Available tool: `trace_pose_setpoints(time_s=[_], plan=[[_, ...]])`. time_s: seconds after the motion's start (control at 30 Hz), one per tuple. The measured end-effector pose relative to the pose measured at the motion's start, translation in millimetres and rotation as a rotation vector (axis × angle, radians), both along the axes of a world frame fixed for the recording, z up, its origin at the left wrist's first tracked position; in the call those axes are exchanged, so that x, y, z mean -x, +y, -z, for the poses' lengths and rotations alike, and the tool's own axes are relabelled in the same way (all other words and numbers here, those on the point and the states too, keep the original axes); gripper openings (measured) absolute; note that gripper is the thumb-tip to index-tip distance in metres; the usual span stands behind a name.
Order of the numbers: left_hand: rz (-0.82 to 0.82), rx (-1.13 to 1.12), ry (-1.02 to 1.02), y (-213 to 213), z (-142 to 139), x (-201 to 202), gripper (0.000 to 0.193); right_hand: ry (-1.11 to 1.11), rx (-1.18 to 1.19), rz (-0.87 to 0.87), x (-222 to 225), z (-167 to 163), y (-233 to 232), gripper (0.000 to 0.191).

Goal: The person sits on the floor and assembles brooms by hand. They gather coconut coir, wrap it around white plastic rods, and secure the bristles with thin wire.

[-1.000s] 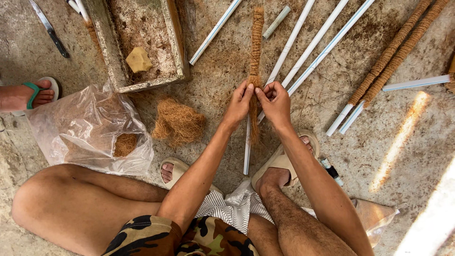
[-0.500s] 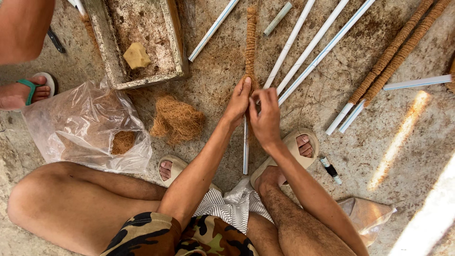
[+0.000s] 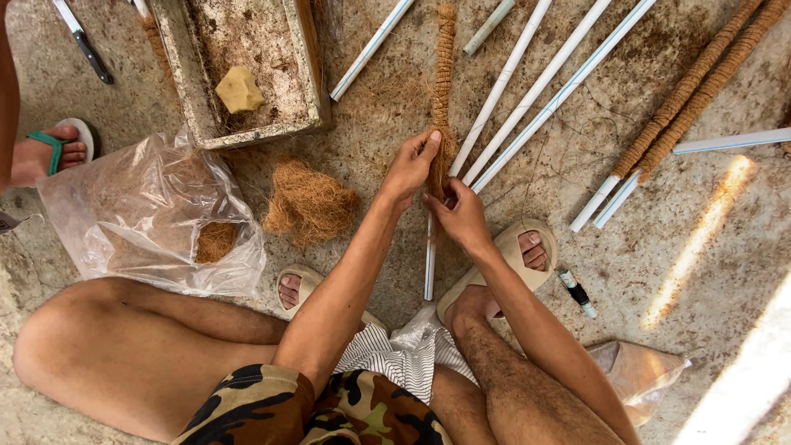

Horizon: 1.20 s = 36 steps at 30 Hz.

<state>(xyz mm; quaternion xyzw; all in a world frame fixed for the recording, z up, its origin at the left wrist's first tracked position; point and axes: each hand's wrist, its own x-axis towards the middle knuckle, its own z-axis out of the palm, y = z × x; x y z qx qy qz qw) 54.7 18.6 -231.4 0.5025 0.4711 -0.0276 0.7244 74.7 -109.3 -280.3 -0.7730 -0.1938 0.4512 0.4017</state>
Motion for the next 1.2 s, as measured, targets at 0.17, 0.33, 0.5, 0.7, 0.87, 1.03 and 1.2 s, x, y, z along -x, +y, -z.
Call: trace_pose_setpoints(time_s=[0.17,0.33,0.5,0.7,0.87,1.03,1.2], plan=[[0.037,0.021,0.023,2.9,-0.9,1.5,0.064,0.036,0.049,-0.065,2.0,2.1,-3.2,0.038],[-0.042,0.0,-0.002,1.7,-0.7,2.6,0.065,-0.311,-0.072,-0.012,7.2,1.7,-5.1,0.028],[-0.038,-0.074,0.05,1.7,-0.3,3.2,0.065,-0.238,-0.132,0.095,11.1,-0.8,-6.3,0.026],[-0.029,-0.09,0.019,2.5,-1.9,4.9,0.063,-0.031,0.009,0.091,12.4,-3.8,-8.0,0.014],[0.026,-0.15,0.097,3.1,-3.5,4.3,0.06,-0.226,-0.001,0.09,12.1,-5.2,-7.4,0.019],[0.002,-0.108,0.083,3.9,-2.5,4.0,0.061,-0.183,0.006,0.052,7.8,-6.4,-6.4,0.012],[0.012,-0.105,0.112,3.0,2.6,4.3,0.06,-0.293,-0.109,0.003,0.8,-7.1,-4.3,0.015]])
